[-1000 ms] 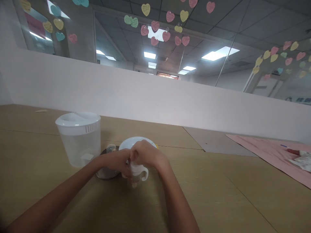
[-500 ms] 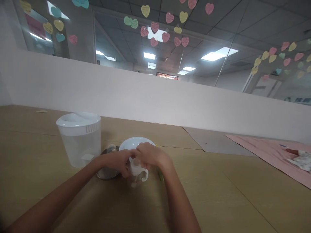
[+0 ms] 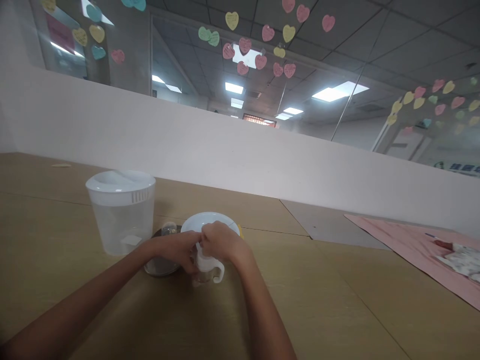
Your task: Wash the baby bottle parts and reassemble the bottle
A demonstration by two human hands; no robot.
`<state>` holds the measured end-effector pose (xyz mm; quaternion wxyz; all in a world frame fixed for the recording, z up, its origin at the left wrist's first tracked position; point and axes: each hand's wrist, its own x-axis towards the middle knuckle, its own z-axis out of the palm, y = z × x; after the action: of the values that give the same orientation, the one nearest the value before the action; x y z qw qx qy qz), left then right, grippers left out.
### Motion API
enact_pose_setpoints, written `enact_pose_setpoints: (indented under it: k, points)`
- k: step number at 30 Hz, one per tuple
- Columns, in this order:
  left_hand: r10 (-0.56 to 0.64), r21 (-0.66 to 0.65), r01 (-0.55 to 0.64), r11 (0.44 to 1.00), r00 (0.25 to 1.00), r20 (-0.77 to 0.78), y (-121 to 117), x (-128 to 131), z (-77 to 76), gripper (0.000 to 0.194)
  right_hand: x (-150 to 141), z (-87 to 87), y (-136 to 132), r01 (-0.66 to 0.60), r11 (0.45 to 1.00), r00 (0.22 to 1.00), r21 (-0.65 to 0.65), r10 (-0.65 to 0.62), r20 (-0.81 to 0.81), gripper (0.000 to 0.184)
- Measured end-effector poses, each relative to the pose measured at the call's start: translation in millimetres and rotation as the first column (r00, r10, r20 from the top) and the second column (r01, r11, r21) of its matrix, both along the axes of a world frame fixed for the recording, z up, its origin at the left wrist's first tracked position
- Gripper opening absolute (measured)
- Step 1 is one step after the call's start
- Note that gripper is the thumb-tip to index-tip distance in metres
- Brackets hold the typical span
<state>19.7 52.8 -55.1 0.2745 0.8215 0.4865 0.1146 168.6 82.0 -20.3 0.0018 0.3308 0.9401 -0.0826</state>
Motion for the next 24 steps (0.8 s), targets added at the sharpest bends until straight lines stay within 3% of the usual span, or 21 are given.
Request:
enact_pose_setpoints:
  k: [3,7,15,20,22,24]
  points:
    - [0.009,-0.003,-0.009,1.0,1.0,0.0,-0.4,0.7,0.5,0.035,4.0,2.7,-0.4,0.045,0.996,0.999,-0.079,-0.045,-0.006,0.019]
    - [0.028,0.001,-0.028,1.0,1.0,0.007,-2.6,3.6,2.6,0.045,8.5,4.7,-0.1,0.083,0.997,0.996,0.01,-0.082,-0.025,0.024]
    - [0.056,-0.054,-0.056,0.997,0.998,-0.002,-4.5,4.3,5.4,0.035,1.9,2.6,-3.5,0.02,1.0,1.0,0.023,-0.02,0.01,0.018]
    - [0.066,-0.064,-0.065,0.996,0.998,0.01,-3.6,5.3,3.0,0.034,-4.3,-0.7,-6.6,0.017,0.991,0.998,0.132,-0.025,0.054,0.013]
    - [0.074,-0.06,-0.075,0.995,0.997,-0.017,-4.2,4.6,3.5,0.036,-2.2,-0.4,-4.6,0.033,0.997,0.999,0.065,-0.036,0.036,0.012]
    - [0.083,-0.052,-0.084,0.995,0.996,-0.031,-5.3,0.2,6.7,0.047,2.1,0.2,-0.5,0.048,0.991,0.999,-0.121,-0.048,0.005,0.013]
